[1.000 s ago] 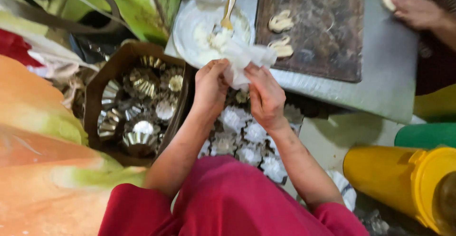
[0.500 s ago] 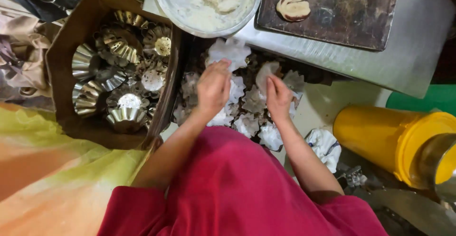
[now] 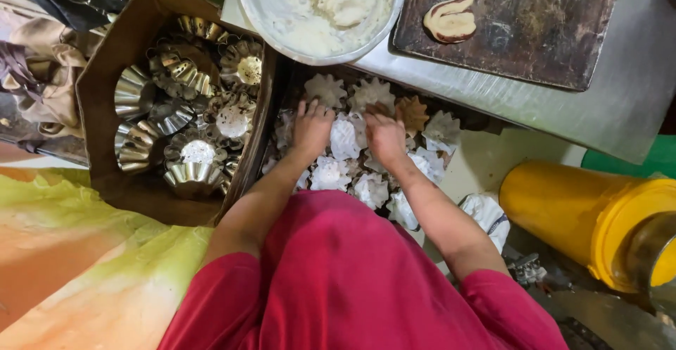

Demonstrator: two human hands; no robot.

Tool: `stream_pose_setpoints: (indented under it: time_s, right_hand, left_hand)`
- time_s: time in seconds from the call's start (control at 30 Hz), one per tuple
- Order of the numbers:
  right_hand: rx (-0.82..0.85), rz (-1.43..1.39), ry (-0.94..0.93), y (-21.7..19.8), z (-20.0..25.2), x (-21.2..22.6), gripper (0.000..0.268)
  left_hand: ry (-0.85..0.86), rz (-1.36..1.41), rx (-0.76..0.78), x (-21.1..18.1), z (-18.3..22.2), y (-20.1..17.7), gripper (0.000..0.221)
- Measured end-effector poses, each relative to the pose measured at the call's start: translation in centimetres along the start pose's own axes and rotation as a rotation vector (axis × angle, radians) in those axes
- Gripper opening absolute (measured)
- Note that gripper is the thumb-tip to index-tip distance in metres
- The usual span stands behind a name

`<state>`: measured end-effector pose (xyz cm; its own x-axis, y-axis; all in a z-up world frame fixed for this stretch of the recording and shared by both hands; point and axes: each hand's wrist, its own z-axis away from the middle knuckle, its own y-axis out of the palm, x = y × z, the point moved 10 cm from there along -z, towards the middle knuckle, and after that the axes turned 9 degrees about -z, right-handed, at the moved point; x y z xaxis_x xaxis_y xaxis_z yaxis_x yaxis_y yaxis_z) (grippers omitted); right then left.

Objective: Placing paper liners into metal baking molds and arranging them on a tray in a bakery production area.

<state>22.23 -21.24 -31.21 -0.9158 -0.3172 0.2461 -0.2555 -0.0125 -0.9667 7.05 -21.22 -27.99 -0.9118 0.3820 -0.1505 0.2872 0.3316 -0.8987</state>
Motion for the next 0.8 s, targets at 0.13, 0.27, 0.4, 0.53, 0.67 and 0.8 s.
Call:
stream_pose_setpoints:
  time_s: [0.13,0.27,0.4,0.53,0.67,0.8]
  right_hand:
    - [-0.012,0.003,0.014,0.3,-0.1,-0.3,0.032]
    - [0.065,0.027,0.062,6.4,0.4,-3.7,0.036]
    - [0.434,-0.094,0.26,10.4,0.3,-5.7,0.043]
    - [0.457,-0.148,0.285,7.1,-1.0,-5.1,0.038]
    - [0.405,-0.192,0.408,6.3,-1.7,-6.9,0.039]
    - [0.331,-0.179,0.244,5.4,-3.7,-5.4,0.029]
  left_hand:
    - [0.015,-0.002,0.038,0.1,0.3,1.9,0.01]
    - [0.005,0.002,0.145,1.0,0.8,5.0,0.012]
    - [0.022,0.069,0.274,0.8,0.4,6.8,0.025]
    - [0.069,0.181,0.3,0.4,-0.7,9.1,0.014]
    - [-0.086,0.138,0.688,2.7,0.4,15.8,0.018]
    - [-0.143,0.102,0.971,3.1,0.6,16.6,0.018]
